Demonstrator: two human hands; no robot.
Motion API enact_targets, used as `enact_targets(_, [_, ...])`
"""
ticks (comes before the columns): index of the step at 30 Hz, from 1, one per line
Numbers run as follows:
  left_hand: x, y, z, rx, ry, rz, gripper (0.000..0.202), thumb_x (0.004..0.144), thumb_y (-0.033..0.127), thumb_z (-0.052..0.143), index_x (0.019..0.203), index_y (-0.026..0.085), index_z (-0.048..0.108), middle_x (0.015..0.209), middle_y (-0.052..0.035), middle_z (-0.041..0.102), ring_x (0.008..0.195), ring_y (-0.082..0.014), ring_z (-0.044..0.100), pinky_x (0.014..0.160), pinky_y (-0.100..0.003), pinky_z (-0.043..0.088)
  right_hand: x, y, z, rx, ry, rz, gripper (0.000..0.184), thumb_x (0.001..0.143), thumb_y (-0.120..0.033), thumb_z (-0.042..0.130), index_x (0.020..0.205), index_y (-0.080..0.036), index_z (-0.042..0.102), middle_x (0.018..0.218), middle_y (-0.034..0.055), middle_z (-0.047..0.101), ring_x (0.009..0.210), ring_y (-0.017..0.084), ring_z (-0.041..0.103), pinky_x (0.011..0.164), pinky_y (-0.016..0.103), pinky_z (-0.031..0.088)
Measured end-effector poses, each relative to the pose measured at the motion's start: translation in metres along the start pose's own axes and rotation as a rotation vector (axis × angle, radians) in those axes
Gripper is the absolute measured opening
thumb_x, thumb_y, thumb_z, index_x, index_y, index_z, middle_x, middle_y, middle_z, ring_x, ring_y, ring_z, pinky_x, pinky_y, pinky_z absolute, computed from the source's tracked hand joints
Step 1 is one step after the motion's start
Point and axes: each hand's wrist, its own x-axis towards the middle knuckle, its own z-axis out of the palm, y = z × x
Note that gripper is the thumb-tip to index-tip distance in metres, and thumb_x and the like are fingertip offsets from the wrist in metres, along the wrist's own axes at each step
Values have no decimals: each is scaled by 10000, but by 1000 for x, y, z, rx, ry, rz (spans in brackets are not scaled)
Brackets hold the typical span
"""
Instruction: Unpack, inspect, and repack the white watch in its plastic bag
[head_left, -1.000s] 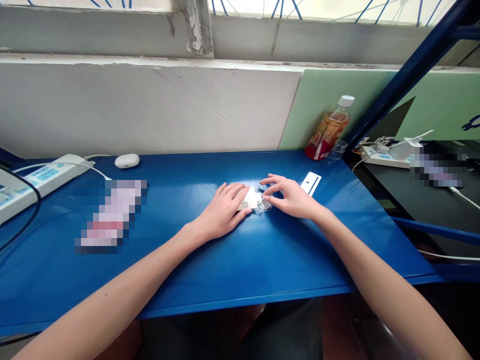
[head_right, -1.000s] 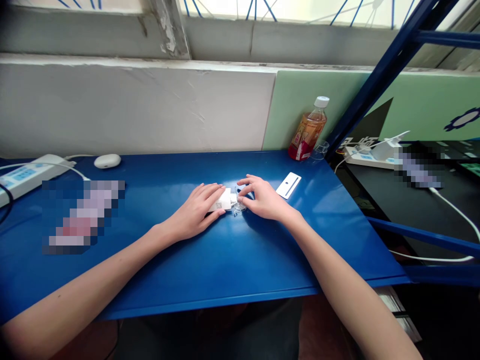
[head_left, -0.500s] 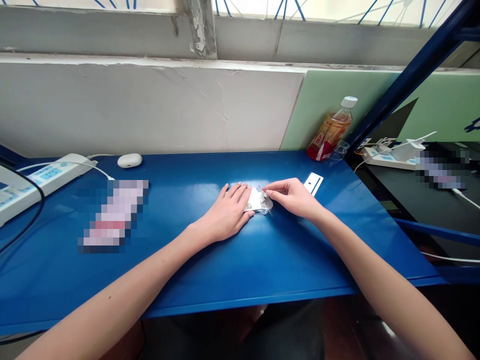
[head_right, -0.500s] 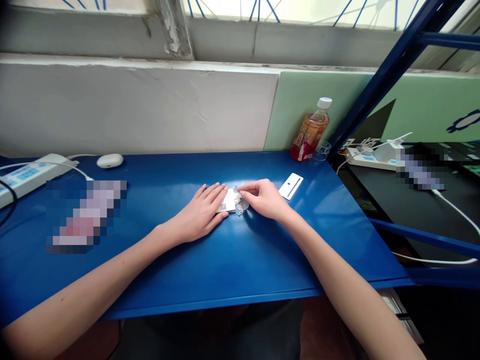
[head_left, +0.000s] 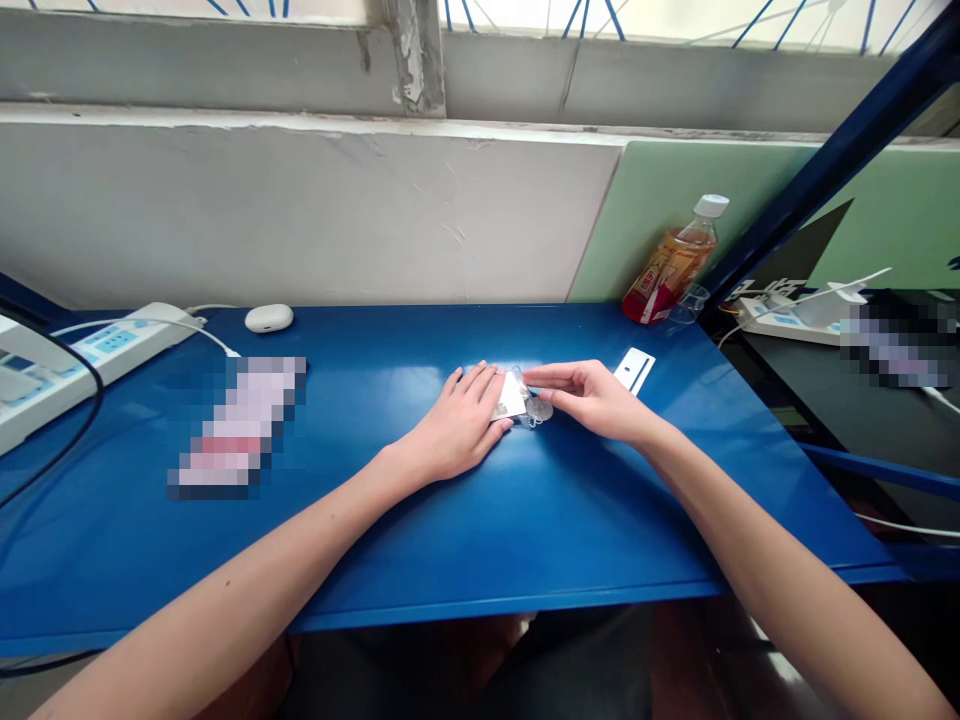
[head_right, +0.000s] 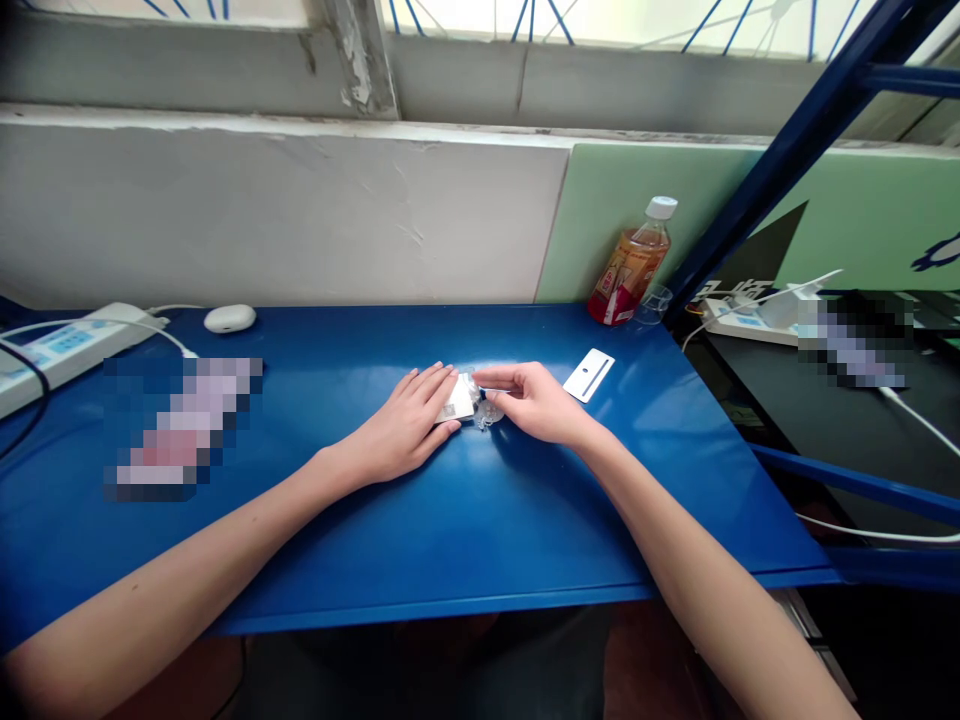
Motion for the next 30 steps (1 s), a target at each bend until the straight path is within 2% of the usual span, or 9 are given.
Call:
enact_targets(3, [0,0,0,41,-11,24,584,1037,404,349,1502,52,327,1570,-224,361,1489,-361,266,1194,-540,216,-3,2,6,-155,-12,-37,376,861,-144,572,1200,-174,731,1240,89,723,1144,282,691,1001,429,548])
enact_targets(7, [0,-1,1,65,-13,50,590,1041,404,343,1498,31,340,1559,-225,379,1477,-363,292,1189,-544,226,-6,6,14,-371,66,-81,381,875,-137,552,1201,-203,736,1179,82,751,1113,294,705,984,449,555])
enact_targets(10, [0,-1,1,66,-7,56,597,1040,401,346,1499,20,339,1554,-229,385,1471,-363,302,1186,-544,233,-5,9,16,-410,109,-131,324,899,-197,573,1172,-203,748,1180,79,750,1067,296,725,939,441,584])
enact_targets(14, [1,-1,1,66,-4,54,604,1039,404,349,1500,14,337,1552,-229,388,1468,-362,308,1186,-543,232,-4,13,15,-472,139,-248,260,922,-230,584,1090,-169,772,1200,103,738,1105,282,712,953,390,581])
enact_targets(20, [1,-3,4,56,12,58,592,1043,418,323,1491,33,351,1540,-227,408,1453,-359,337,1178,-541,243,-9,4,21,-874,83,-436,339,994,-244,470,1186,-90,705,1263,167,701,1170,302,673,997,426,550])
enact_targets(25, [0,-5,3,29,1,65,605,1039,410,339,1491,7,350,1540,-235,402,1464,-359,319,1197,-507,231,-12,-1,29,-1031,80,-402,349,999,-198,409,1129,-42,693,1226,215,706,1154,347,671,978,469,549])
enact_targets(30, [0,-6,2,-19,-12,67,613,1041,428,338,1509,32,332,1563,-216,378,1483,-345,288,1195,-495,253,-11,1,29,-861,87,-252,306,983,-192,431,1133,-118,687,1280,172,688,1181,315,663,989,449,547])
